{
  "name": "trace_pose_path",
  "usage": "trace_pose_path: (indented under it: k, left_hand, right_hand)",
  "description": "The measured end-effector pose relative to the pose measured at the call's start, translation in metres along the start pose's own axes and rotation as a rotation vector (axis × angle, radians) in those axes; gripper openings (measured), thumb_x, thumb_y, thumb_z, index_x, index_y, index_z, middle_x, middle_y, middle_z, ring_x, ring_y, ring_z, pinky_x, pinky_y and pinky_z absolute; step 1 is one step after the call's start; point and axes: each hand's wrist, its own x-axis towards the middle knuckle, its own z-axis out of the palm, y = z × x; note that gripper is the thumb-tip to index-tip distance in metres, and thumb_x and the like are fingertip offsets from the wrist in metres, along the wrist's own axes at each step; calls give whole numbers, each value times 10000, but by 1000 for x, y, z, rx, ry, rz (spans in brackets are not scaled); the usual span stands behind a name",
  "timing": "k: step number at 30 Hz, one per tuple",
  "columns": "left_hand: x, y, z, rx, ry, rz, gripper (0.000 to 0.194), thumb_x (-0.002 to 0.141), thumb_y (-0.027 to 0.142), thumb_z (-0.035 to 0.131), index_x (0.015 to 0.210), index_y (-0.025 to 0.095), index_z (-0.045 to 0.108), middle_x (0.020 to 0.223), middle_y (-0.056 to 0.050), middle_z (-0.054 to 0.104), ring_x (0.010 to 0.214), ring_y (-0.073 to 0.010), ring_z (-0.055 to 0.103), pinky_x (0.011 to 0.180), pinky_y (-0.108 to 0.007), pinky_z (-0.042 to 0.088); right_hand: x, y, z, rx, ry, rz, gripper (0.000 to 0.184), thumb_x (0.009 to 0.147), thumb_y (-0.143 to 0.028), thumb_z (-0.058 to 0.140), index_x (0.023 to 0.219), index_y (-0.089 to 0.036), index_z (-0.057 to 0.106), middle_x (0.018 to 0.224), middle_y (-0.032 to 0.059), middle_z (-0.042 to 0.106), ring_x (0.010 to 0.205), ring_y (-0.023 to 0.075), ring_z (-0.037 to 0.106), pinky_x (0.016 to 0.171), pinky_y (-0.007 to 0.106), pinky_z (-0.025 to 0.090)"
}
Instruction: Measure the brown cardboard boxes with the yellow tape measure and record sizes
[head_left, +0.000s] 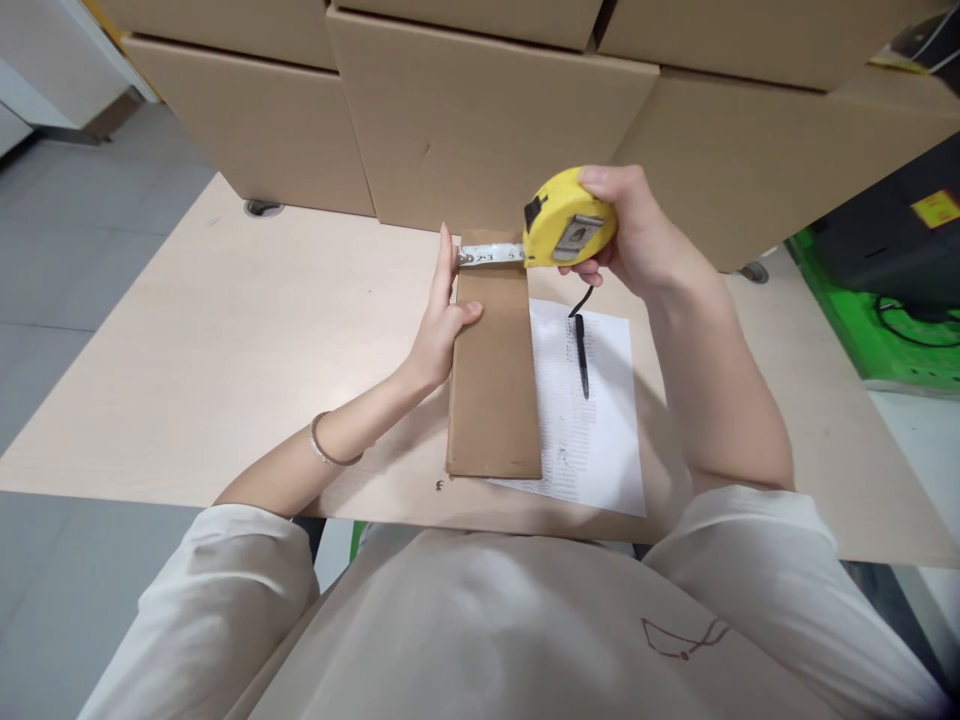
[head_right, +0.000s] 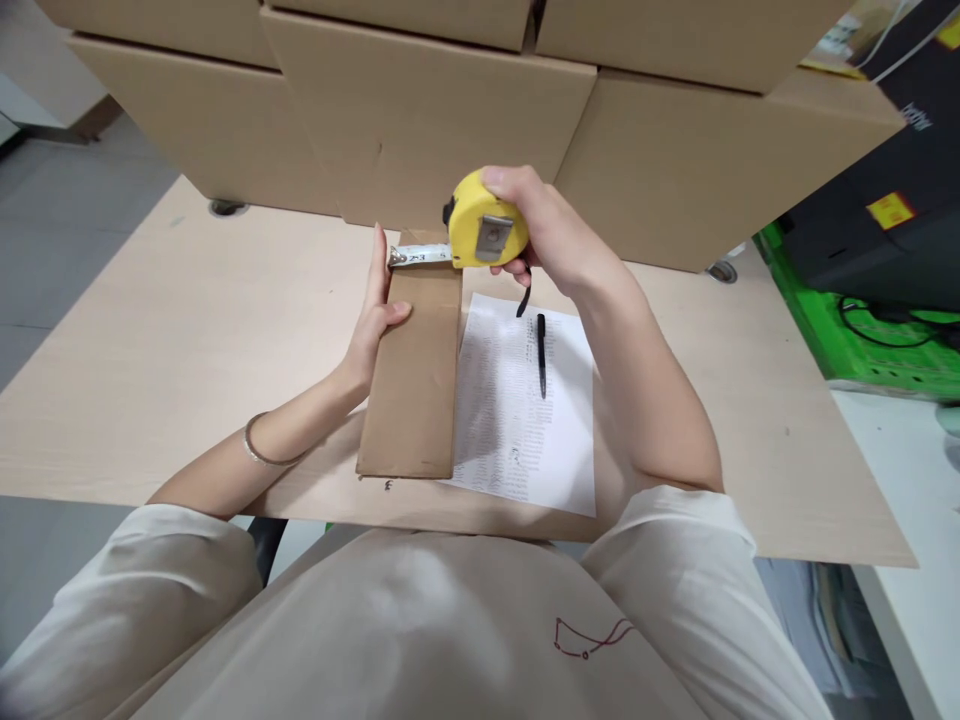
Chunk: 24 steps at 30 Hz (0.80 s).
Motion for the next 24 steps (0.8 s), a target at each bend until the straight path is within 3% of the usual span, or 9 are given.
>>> trace_pose_path:
  k: [3, 7, 10, 12, 16, 19, 21, 24]
  left_hand:
    - [-2, 0, -12, -83, -26, -92, 1042, 850, 640, 919, 1776, 497, 463, 1947, 35, 416, 1839, -409, 340, 1452, -614, 403]
    - [-5, 26, -43, -56, 44, -164, 1002, 774, 452, 959, 1705, 455, 591, 1933, 23, 445, 1848, -448, 295, 1468, -597, 366]
    - [-5, 56, -75, 63, 134, -384, 901, 814, 387, 883, 1688, 358, 666, 1745, -83, 668, 1735, -500, 490, 1414, -674, 430]
    - [-5, 70, -98, 173, 169, -577, 950, 836, 426, 903, 1742, 339, 632, 1613, -131, 757, 1620, -521, 623, 1352, -713, 493]
    - [-7, 81, -126, 123, 90, -619, 1093, 731, 371, 1071, 1735, 258, 653, 1515, -220, 800, 1528, -557, 696, 1326, -712, 513]
    - [-15, 79, -113, 29, 37, -608, 1091, 697, 416, 1086, 1700, 285, 677, 1418, -195, 846, 1409, -549, 773, 1291, -773, 521]
    - [-22, 74, -88, -9, 57, -593, 1038, 715, 522, 1049, 1666, 314, 689, 1464, -170, 837, 1380, -528, 791, 1260, -781, 546]
    - [-34, 61, -47, -111, 16, -565, 949, 743, 639, 990, 1576, 270, 723, 1508, -180, 819, 1415, -514, 772, 1232, -706, 591]
  right_hand:
    - [8, -5, 14, 54, 35, -5, 588, 872, -886, 763, 863, -299, 749, 727, 46, 745, 484, 196, 534, 394, 381, 343]
    - [10, -4, 20, 139, 78, 32, 575, 889, -866, 783, 872, -299, 694, 696, 37, 719, 496, 214, 595, 391, 371, 366]
    - [3, -1, 15, 174, 90, 44, 572, 901, -858, 783, 872, -295, 687, 696, 39, 709, 495, 213, 598, 384, 363, 366]
    - [-3, 2, 10, 168, 99, 39, 565, 899, -846, 796, 879, -289, 703, 727, 45, 728, 498, 206, 592, 389, 361, 366]
    - [-14, 10, 1, 177, 118, 22, 548, 886, -823, 808, 890, -280, 734, 768, 55, 748, 507, 200, 583, 404, 353, 351]
    - [-20, 12, -2, 193, 105, 11, 527, 864, -799, 816, 886, -277, 738, 763, 60, 738, 532, 209, 582, 410, 343, 331]
    - [-22, 13, 2, 207, 73, -12, 531, 857, -798, 798, 870, -271, 732, 742, 61, 720, 510, 194, 522, 403, 339, 300]
    - [-21, 15, 17, 226, 7, -2, 529, 872, -793, 792, 872, -270, 716, 699, 40, 675, 490, 166, 421, 400, 340, 290]
